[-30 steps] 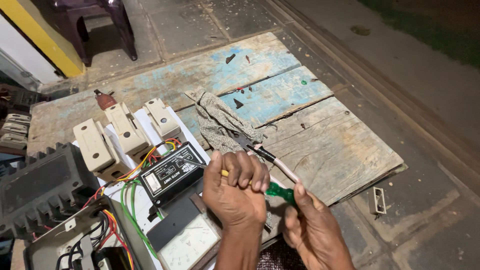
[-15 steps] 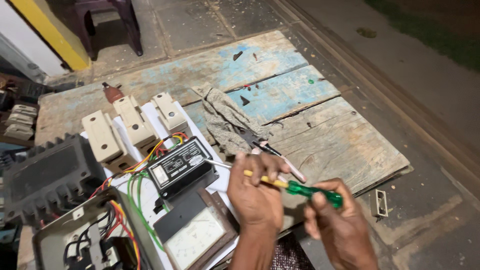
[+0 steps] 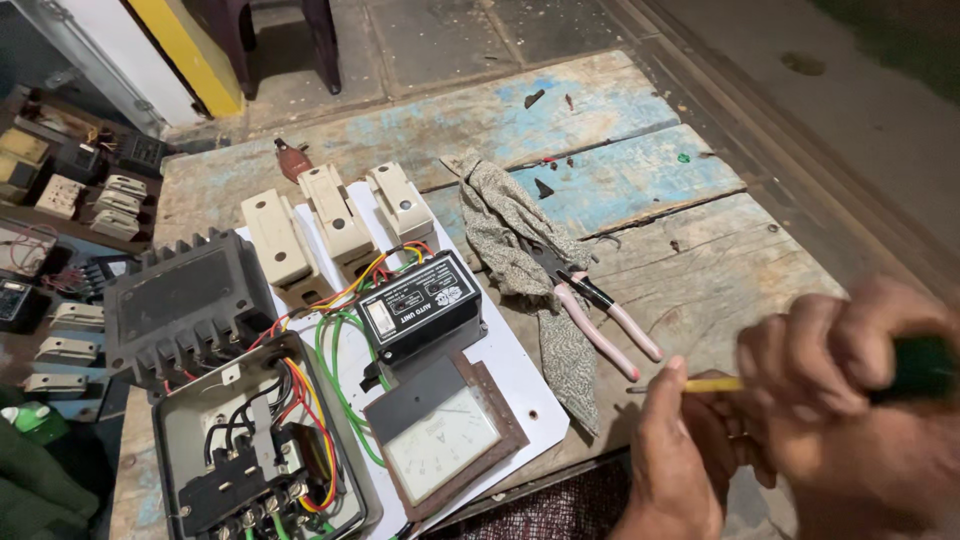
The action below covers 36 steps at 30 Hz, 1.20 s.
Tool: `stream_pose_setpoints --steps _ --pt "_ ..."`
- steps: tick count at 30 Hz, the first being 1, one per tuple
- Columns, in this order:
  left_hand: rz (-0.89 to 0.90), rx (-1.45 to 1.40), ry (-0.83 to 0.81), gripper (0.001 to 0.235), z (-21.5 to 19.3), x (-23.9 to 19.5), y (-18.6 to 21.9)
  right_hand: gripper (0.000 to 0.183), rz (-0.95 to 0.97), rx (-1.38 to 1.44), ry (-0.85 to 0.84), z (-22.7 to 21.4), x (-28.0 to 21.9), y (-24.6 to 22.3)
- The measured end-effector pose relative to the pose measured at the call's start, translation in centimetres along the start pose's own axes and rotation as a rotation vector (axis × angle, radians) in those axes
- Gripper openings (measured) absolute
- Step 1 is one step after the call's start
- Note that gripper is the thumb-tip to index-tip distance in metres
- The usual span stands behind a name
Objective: The person uses a screwdriver to tighten components on an electrical panel and uses pliers to strip and manipulate green wires on a transformer coil.
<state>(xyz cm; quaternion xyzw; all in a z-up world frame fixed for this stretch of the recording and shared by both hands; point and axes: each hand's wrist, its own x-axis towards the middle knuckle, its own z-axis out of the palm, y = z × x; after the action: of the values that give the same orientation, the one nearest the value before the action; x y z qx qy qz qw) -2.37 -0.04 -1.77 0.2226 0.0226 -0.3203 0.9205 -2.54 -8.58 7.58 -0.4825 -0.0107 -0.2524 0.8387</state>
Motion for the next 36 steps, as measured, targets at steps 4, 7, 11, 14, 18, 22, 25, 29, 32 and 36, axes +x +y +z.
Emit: stream_pose_setpoints --steps 4,7,11,14,18,22,25,29,32,36 --pt "-0.169 -0.147 0.170 0.073 -2.1 1.1 1.1 0.061 -0.033 -0.214 -0.109 3.3 1.3 2.9" --pt "-0.057 0.204 0.112 0.078 -3.2 -1.4 1.5 0.060 0.027 -0.219 -0.093 3.4 1.7 2.7" --pt "0.036 0.756 0.119 0.055 -4.1 -4.7 2.4 0.064 0.028 -0.052 -0.044 2.2 3.4 1.2" --pt "0.772 1.311 0.151 0.043 -6.8 -9.1 5.4 0.059 0.028 0.196 -0.066 1.5 4.7 0.8" --pt "0.978 1.808 -0.008 0.019 -11.0 -12.4 14.2 0.060 0.037 0.062 0.122 4.6 5.3 3.9" --pt "1.226 1.950 0.265 0.006 -11.5 -15.2 15.8 0.061 0.116 0.209 -0.048 6.9 4.8 6.2" --pt "1.226 1.936 0.249 0.007 -12.0 -14.9 16.4 0.055 0.107 0.170 -0.048 7.2 4.6 7.1" --pt "1.069 1.994 0.201 0.007 -12.2 -14.9 17.3 0.055 0.186 0.254 -0.056 7.3 4.4 7.5" --pt "1.083 1.972 0.297 0.006 -11.5 -15.3 16.5 0.055 0.193 0.268 -0.046 7.4 4.3 7.8" --pt "1.057 1.958 0.317 0.005 -11.0 -15.3 16.6 0.055 0.191 0.265 -0.065 7.4 4.2 7.8"
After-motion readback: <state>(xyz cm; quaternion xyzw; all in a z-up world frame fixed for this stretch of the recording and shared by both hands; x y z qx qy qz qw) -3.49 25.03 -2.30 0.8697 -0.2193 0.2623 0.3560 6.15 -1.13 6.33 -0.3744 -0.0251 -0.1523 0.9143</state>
